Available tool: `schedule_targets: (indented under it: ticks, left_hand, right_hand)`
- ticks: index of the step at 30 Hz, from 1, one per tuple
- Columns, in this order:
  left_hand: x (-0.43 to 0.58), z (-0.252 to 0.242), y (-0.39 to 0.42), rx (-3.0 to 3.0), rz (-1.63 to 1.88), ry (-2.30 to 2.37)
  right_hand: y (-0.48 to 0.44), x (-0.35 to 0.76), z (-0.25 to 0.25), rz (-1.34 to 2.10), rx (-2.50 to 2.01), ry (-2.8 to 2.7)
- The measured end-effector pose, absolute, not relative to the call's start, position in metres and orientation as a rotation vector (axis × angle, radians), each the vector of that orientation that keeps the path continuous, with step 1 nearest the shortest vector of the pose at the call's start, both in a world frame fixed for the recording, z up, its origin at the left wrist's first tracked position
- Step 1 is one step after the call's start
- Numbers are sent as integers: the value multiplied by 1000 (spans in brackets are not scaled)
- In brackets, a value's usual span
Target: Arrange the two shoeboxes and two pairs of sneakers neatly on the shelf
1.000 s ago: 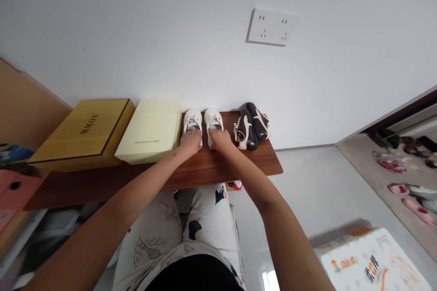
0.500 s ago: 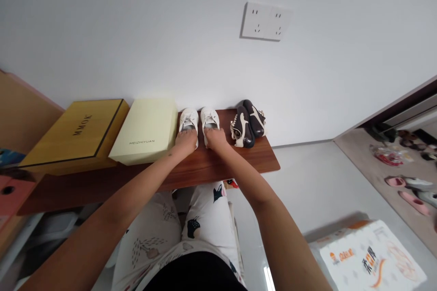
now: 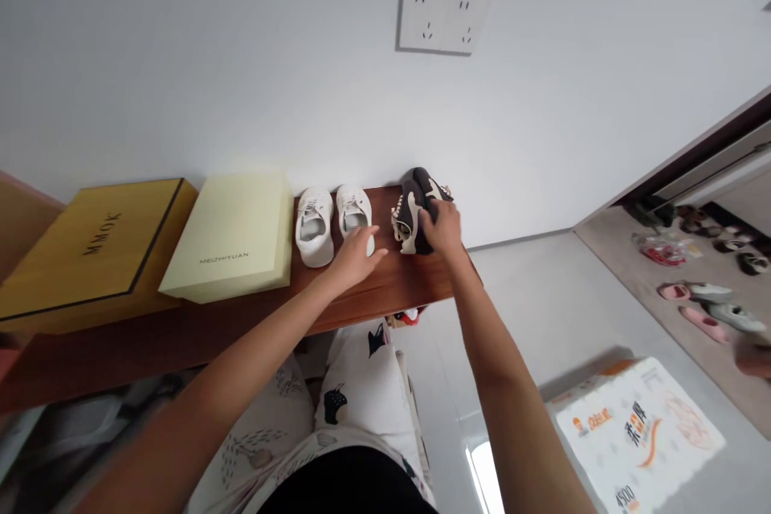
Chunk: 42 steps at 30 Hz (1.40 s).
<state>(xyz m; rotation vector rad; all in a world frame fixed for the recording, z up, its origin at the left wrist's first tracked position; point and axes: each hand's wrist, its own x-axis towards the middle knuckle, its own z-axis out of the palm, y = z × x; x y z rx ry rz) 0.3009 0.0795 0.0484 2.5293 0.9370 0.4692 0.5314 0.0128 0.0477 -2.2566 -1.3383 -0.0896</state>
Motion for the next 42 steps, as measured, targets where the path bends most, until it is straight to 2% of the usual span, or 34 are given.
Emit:
schedule_targets:
  ticks: [3,6,8,13,22,42]
  left_hand:
    - [343,28,69,2284,422,891]
    - [378,10,62,2108,394,947]
    - [391,3,60,2059,365,1002]
    - [398,6,68,2189,266,973]
    - [407,50,95,2659,8,851]
    - [425,46,114,2690,-141,789]
  right_hand:
    - [5,579,41,145,-2356,-1024]
    - [-2,597,33,479,-2248,-1020]
    - [-3,599,28,547,-2163,-1037]
    - [6,598,32,515,-2113,-1168]
    - [21,578,61,8,-2619,-1720]
    - [28,565,39,27,-2626,-1910]
